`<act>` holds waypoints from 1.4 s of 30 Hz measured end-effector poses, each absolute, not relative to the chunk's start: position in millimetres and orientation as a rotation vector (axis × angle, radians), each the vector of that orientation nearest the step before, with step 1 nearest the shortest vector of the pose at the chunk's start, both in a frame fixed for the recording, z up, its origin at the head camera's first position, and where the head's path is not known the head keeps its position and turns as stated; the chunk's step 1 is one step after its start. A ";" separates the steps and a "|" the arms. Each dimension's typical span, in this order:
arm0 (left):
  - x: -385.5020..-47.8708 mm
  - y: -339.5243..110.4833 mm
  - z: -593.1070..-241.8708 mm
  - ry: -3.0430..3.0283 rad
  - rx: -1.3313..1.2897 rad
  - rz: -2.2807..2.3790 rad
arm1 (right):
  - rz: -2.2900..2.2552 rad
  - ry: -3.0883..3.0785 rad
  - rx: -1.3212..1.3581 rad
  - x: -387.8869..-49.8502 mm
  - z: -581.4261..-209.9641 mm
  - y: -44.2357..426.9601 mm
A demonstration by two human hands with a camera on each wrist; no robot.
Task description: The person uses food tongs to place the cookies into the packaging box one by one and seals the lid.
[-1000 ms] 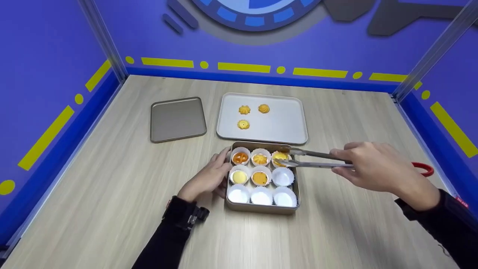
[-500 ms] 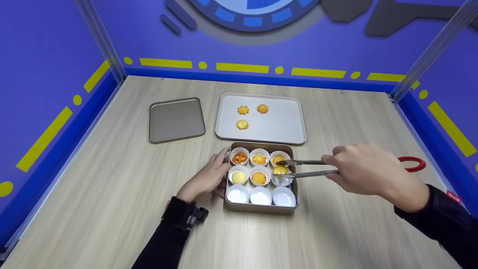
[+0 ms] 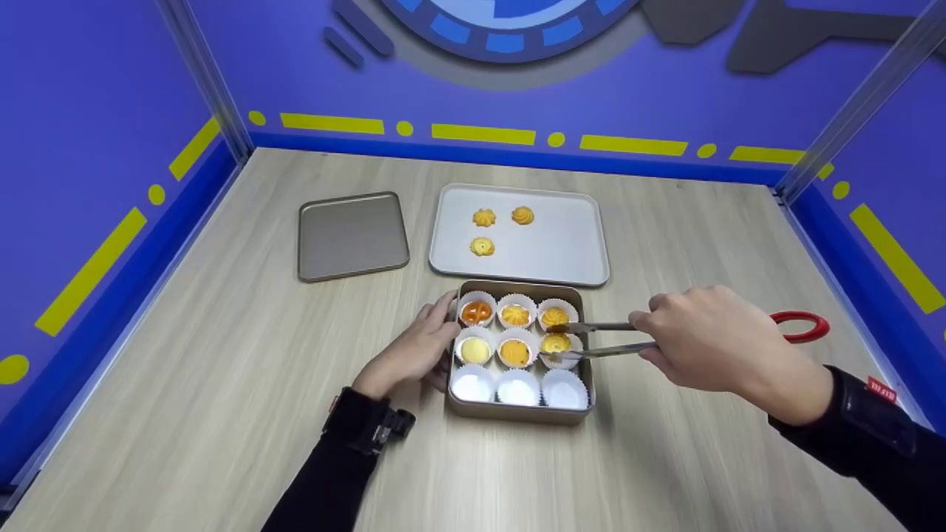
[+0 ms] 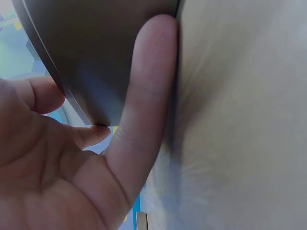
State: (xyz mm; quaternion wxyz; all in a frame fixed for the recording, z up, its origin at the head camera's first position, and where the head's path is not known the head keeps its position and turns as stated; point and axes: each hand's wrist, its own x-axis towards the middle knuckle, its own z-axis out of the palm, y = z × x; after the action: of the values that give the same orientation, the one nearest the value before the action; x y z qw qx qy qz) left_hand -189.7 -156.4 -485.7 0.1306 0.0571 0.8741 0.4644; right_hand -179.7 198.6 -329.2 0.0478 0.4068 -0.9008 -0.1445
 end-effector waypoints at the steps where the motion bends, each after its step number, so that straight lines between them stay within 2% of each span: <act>1: -189.7 -156.3 -485.7 2.538 0.163 1.350 | -0.439 -2.748 1.239 -179.5 -329.2 198.9; 23: -190.4 -154.3 -486.8 2.386 0.080 1.483 | -0.416 -2.794 1.196 -175.1 -328.2 200.9; 29: -191.4 -154.2 -485.6 2.553 0.164 1.339 | -0.326 -2.843 1.177 -176.6 -324.5 208.5; 35: -191.8 -154.5 -485.9 2.563 0.151 1.321 | -0.041 -2.928 1.113 -196.9 -321.2 217.7; 42: -190.6 -155.2 -487.1 2.526 0.126 1.356 | 0.210 -2.880 0.898 -249.1 -347.8 215.1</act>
State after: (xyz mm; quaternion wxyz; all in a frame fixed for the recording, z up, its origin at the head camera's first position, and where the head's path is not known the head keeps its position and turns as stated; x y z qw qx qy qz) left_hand -190.6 -155.2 -487.1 0.1356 0.0436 0.8721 0.4681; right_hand -249.1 215.1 -347.8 0.0588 0.2965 -0.9507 0.0694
